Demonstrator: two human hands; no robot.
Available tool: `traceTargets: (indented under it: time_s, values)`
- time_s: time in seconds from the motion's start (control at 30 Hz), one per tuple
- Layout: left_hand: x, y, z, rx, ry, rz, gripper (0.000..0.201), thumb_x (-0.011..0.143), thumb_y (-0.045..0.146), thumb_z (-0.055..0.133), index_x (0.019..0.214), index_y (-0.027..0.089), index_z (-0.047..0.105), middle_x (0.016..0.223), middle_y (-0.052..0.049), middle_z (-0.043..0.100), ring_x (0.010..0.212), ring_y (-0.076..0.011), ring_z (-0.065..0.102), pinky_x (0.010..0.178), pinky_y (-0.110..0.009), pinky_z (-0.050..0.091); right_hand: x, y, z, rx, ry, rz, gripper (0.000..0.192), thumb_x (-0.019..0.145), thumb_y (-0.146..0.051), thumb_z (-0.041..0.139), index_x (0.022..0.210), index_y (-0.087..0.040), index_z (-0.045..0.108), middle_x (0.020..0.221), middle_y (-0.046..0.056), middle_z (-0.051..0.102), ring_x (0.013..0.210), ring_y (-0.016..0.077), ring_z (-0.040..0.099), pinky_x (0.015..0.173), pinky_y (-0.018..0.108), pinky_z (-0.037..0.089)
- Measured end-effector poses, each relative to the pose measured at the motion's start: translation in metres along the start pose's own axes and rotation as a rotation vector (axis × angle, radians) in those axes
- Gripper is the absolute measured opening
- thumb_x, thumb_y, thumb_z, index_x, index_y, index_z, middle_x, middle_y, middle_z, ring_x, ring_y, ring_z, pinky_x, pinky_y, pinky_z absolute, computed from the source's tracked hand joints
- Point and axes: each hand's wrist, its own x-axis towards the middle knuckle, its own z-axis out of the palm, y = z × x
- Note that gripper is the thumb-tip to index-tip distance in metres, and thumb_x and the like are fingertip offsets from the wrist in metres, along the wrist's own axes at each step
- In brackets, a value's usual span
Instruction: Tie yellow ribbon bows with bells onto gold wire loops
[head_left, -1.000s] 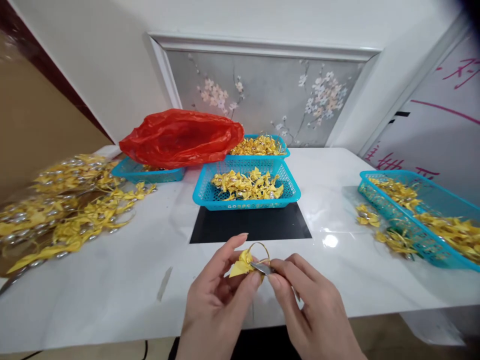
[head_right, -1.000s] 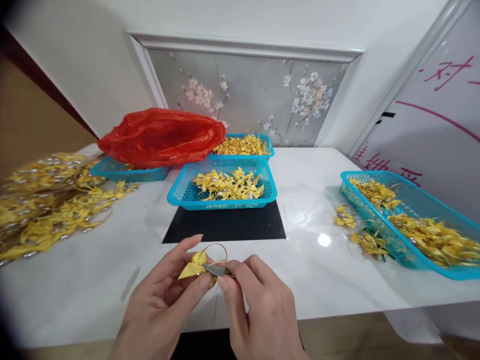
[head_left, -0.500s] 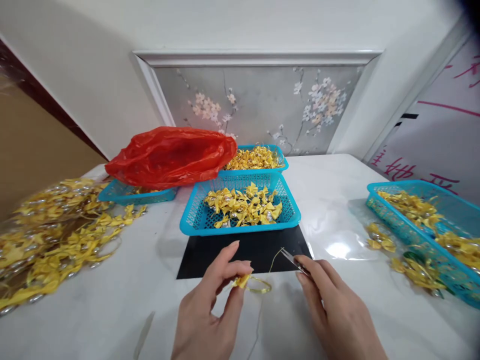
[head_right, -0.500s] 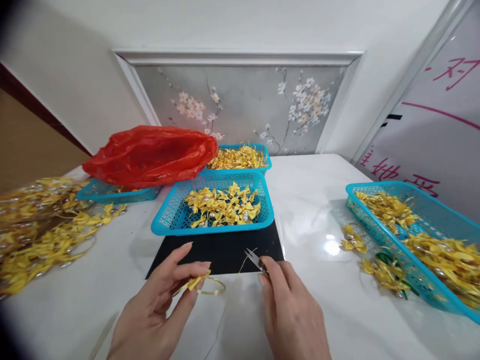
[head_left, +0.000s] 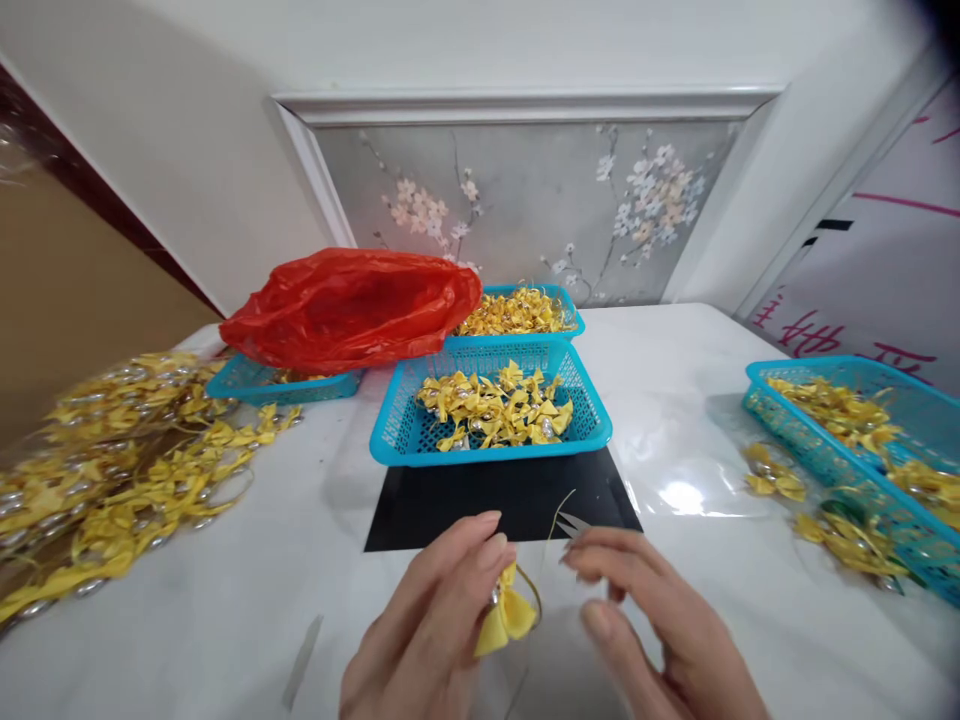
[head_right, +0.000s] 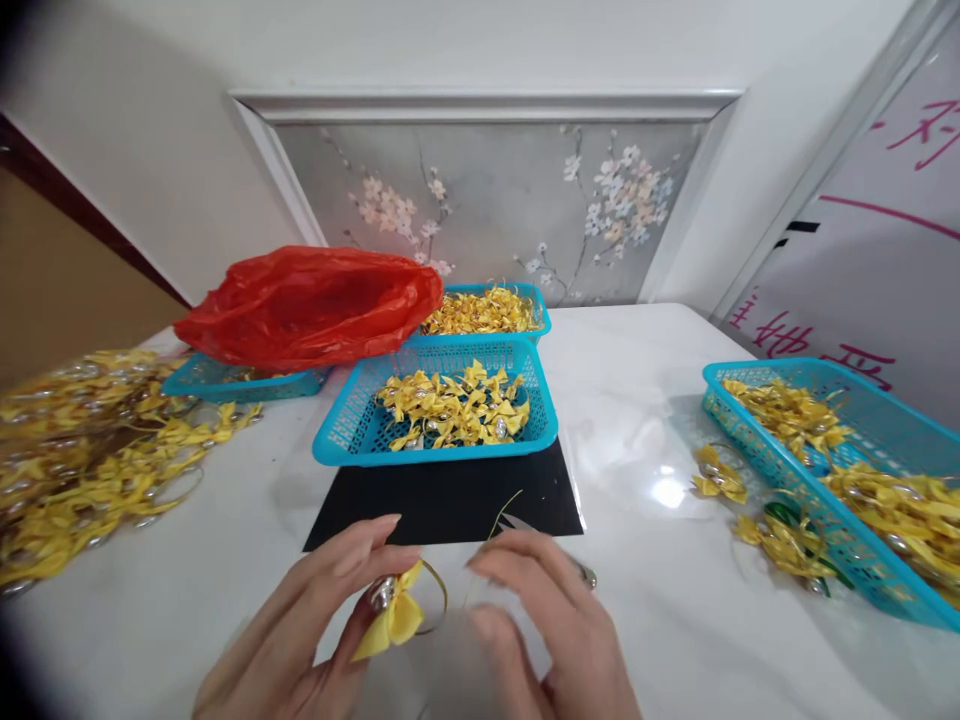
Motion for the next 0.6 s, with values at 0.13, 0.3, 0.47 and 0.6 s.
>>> traceTargets:
  time_s: [0.13, 0.3, 0.47, 0.6]
  values:
    - [-0.010, -0.004, -0.006, 0.021, -0.003, 0.031, 0.044, 0.087, 0.011, 0.062, 0.125, 0.032, 0.069, 0.120, -0.002, 0.076, 0.102, -0.0223, 0.075, 0.081, -0.022, 0.063, 0.014, -0.029, 0.014, 0.297, -0.166, -0.038, 0.026, 0.094, -0.046, 0.059, 0.105, -0.023, 0.064, 0.095, 0.005, 0.065, 0.067, 0.0128, 0.061, 0.056, 0.021, 0.053]
    - [-0.018, -0.002, -0.014, -0.048, 0.082, -0.046, 0.071, 0.083, -0.001, 0.059, 0.139, 0.042, 0.054, 0.129, 0.004, 0.071, 0.106, -0.0156, 0.072, 0.091, -0.019, 0.058, 0.013, -0.039, 0.032, 0.407, -0.228, 0.014, 0.011, 0.093, -0.023, 0.058, 0.091, -0.023, 0.069, 0.087, 0.003, 0.062, 0.066, 0.0119, 0.061, 0.058, 0.020, 0.053]
    - [-0.023, 0.000, -0.030, -0.386, 0.178, -0.536, 0.038, 0.086, 0.014, 0.067, 0.115, 0.038, 0.070, 0.118, 0.002, 0.073, 0.105, -0.0177, 0.070, 0.091, -0.020, 0.056, 0.006, -0.051, 0.045, 0.175, -0.124, -0.045, 0.010, 0.095, -0.023, 0.058, 0.088, -0.024, 0.065, 0.084, 0.003, 0.064, 0.071, 0.0153, 0.063, 0.063, 0.025, 0.051]
    - [-0.029, -0.002, -0.041, -1.044, 0.145, -0.957, 0.025, 0.082, 0.044, 0.075, 0.098, 0.025, 0.074, 0.081, -0.002, 0.072, 0.075, -0.0155, 0.068, 0.069, -0.020, 0.056, 0.011, -0.060, 0.056, -0.098, -0.160, -0.222, 0.014, 0.097, -0.028, 0.057, 0.085, -0.024, 0.063, 0.082, 0.002, 0.068, 0.062, 0.0146, 0.060, 0.058, 0.028, 0.044]
